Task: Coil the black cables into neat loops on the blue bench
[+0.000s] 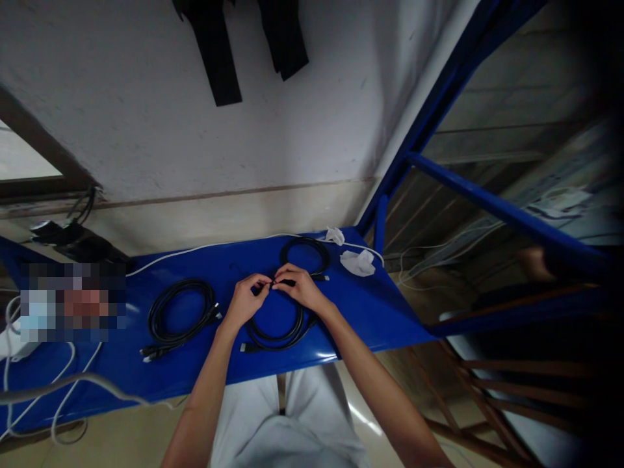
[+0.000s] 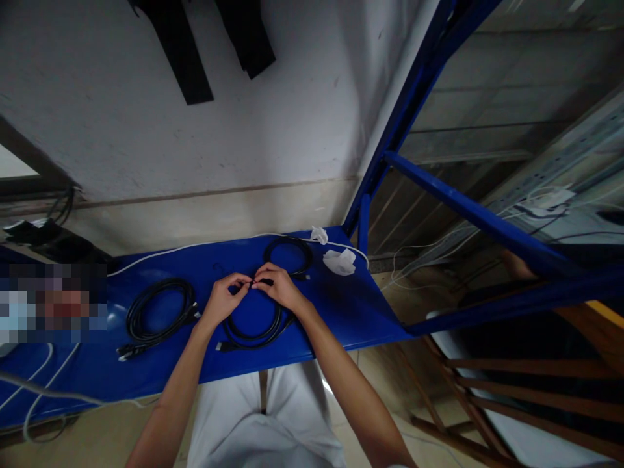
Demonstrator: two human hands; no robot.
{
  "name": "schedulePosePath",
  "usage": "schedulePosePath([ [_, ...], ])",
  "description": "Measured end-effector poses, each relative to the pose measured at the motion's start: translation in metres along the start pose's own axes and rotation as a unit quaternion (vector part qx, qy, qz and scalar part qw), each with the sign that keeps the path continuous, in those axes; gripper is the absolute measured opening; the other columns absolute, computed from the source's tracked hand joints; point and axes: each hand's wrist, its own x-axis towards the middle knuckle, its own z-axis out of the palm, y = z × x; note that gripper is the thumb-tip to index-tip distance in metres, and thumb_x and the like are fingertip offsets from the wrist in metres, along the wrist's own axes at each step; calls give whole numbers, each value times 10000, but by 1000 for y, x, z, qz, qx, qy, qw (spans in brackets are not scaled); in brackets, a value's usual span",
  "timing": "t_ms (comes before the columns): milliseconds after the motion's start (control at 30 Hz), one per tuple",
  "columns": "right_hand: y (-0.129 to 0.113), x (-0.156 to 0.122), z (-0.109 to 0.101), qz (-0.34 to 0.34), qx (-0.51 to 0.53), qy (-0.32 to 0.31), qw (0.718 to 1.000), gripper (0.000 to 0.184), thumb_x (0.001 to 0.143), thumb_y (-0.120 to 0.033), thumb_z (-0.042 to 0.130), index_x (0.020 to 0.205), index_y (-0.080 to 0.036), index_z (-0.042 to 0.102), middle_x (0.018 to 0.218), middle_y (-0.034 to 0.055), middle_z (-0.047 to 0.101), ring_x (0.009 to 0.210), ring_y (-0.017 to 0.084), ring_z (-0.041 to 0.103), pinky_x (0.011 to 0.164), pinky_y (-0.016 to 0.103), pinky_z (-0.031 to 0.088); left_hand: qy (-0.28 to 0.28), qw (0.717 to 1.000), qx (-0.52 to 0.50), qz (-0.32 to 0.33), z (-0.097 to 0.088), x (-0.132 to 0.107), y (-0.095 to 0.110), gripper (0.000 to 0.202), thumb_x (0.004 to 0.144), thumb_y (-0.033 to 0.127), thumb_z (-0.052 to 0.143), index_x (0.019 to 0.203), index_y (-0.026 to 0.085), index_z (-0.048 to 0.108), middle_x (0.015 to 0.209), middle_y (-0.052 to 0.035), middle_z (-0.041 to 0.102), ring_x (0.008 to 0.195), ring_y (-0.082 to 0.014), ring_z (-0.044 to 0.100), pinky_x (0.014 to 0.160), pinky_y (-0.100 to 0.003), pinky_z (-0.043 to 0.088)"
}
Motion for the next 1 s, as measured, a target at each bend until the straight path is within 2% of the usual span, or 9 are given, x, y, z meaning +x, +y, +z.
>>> schedulePosePath([
  [167,2,-1,2,-5,-8,7,1000,228,1007,-440,781,1033,-225,848,1047,90,746,956,228,729,885,356,586,-4,1000,-18,6,1,0,-3,100,968,238,697,1021,246,781,1071,-51,821,1004,-232,777,880,-381,609],
  [467,5,-2,2,2,1,3,1000,191,1019,-394,770,1063,-227,853,994,84,773,916,228,738,849,346,585,-22,999,-38,23,-3,1,0,81,986,273,728,1013,254,801,1141,-73,806,1066,-238,758,872,-374,581],
  [600,1,-2,-1,14,-4,-1,1000,141,995,-322,794,1082,-211,802,998,65,789,938,224,751,898,344,575,-29,998,-48,15,-2,2,0,110,1006,310,721,1023,261,818,1144,-81,806,1054,-245,761,877,-382,592],
  [700,-1,-1,-3,21,-21,-9,1000,105,1008,-316,769,1008,-211,774,979,54,796,927,223,752,912,346,569,-29,998,-50,9,-1,2,-1,113,1007,327,727,1014,266,822,1112,-76,812,1036,-250,765,893,-392,598],
  [833,-2,-1,-4,7,-29,-18,999,115,1028,-315,742,1000,-216,792,1004,70,820,958,239,768,952,370,569,-20,999,-37,7,1,2,-5,119,1004,354,731,1031,269,810,1077,-64,817,1002,-249,765,883,-390,601],
  [1000,-2,-1,-4,-8,-26,-25,999,124,1036,-305,722,1017,-223,813,1025,82,832,975,245,777,934,372,582,-22,1000,-22,1,1,2,-7,94,1005,318,729,1053,271,795,1062,-46,812,981,-232,759,880,-376,589],
])
